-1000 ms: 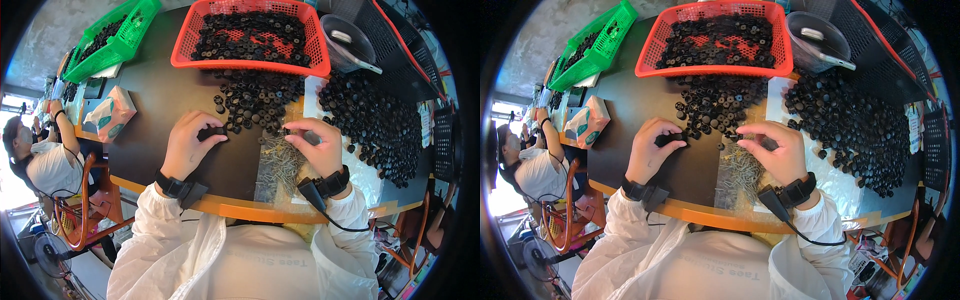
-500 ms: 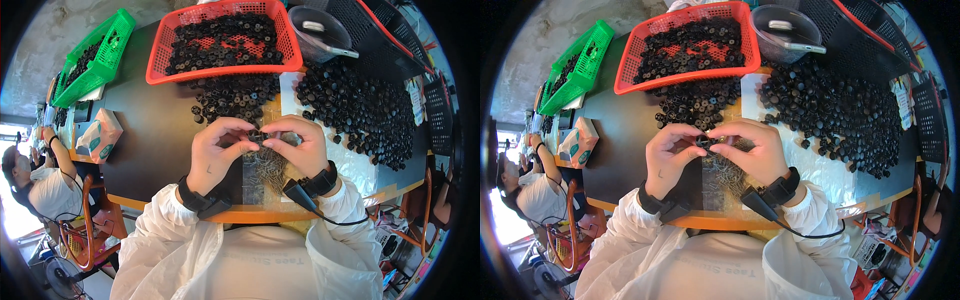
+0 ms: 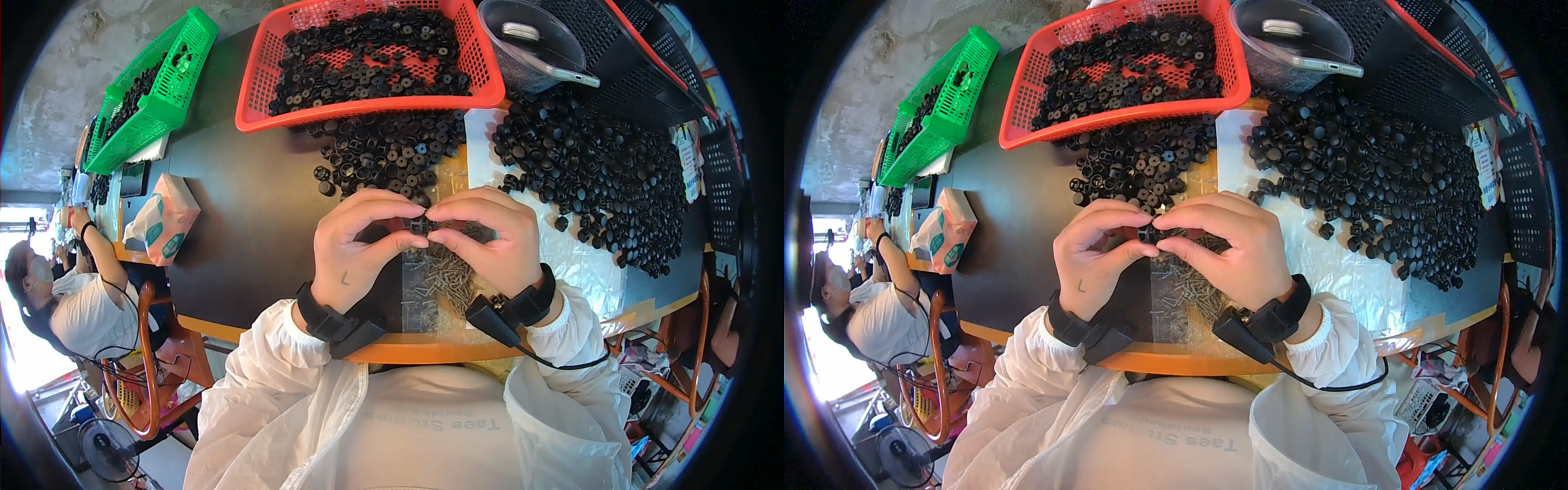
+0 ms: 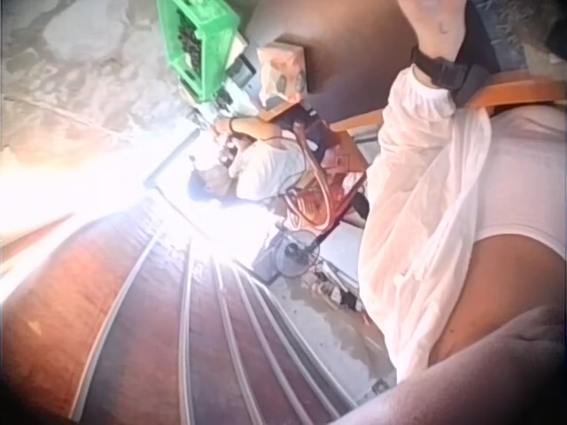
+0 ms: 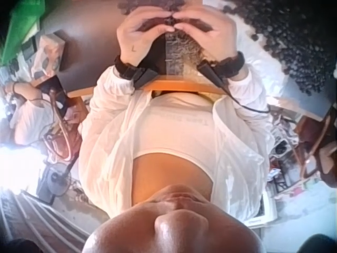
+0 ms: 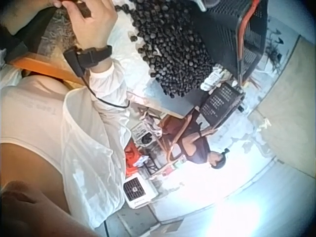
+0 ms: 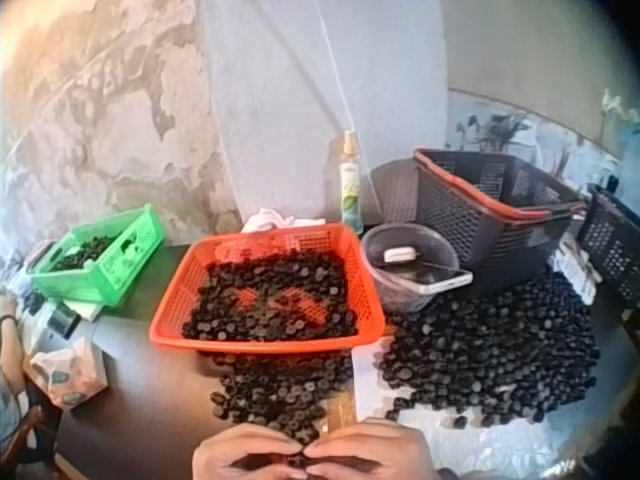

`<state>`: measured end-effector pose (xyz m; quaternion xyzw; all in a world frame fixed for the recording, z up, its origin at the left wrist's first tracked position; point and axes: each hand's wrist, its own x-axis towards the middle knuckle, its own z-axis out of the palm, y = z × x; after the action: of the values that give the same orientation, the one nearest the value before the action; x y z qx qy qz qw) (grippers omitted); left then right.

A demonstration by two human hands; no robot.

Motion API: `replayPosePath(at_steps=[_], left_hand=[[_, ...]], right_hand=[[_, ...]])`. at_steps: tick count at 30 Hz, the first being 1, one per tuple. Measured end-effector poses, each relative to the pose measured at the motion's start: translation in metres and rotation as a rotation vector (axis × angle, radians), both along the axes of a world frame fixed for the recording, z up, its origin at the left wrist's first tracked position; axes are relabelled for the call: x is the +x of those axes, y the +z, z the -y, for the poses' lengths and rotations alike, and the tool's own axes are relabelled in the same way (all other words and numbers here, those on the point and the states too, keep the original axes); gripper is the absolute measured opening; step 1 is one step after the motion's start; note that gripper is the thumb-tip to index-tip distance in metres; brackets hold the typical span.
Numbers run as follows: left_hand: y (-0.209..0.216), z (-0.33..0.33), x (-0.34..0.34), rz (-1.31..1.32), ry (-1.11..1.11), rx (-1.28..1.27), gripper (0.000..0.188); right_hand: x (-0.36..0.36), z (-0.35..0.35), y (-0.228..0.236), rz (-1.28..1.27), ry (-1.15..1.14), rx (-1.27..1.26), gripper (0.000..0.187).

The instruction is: Assembling small black plastic components by inserting metal pins at a manufacturing workstation.

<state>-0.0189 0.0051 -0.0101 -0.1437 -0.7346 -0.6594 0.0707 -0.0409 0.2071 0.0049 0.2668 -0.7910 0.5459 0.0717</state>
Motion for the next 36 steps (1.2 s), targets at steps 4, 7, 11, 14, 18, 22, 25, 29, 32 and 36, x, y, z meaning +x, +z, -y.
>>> replayPosePath(at_steps=[4,7,11,14,18,22,25,29,32,36], left_hand=[[0.001,0.002,0.001,-0.017,-0.011,-0.049,0.032],[-0.002,0.001,-0.001,-0.070,0.008,-0.034,0.031],[-0.002,0.003,-0.002,-0.119,-0.023,-0.019,0.030],[0.001,0.002,-0.001,-0.161,-0.043,-0.036,0.029],[0.000,0.000,0.002,-0.151,-0.048,0.024,0.029],[-0.004,-0.001,0.002,-0.139,-0.041,0.061,0.029],[-0.002,0.000,0.002,-0.146,-0.039,0.023,0.028],[-0.002,0.000,0.004,-0.111,-0.045,0.047,0.028],[0.000,-0.001,0.003,-0.123,-0.048,0.020,0.028],[0.002,0.002,-0.002,-0.204,-0.068,-0.084,0.032]], right_hand=[[0.000,0.001,0.001,-0.006,0.011,0.011,0.025],[0.002,0.002,0.002,-0.007,0.001,0.014,0.025],[0.003,0.002,-0.001,0.136,-0.008,-0.084,0.024],[0.004,0.001,-0.002,0.117,0.033,-0.131,0.023],[0.007,0.002,0.001,0.163,0.038,-0.196,0.023],[0.010,0.004,0.001,0.169,0.022,-0.208,0.021],[0.010,0.005,0.001,0.187,0.007,-0.226,0.019],[0.011,0.005,0.002,0.181,0.003,-0.213,0.019],[0.010,0.003,0.003,0.174,0.007,-0.195,0.020],[0.008,0.004,0.006,0.224,0.027,-0.109,0.024]])
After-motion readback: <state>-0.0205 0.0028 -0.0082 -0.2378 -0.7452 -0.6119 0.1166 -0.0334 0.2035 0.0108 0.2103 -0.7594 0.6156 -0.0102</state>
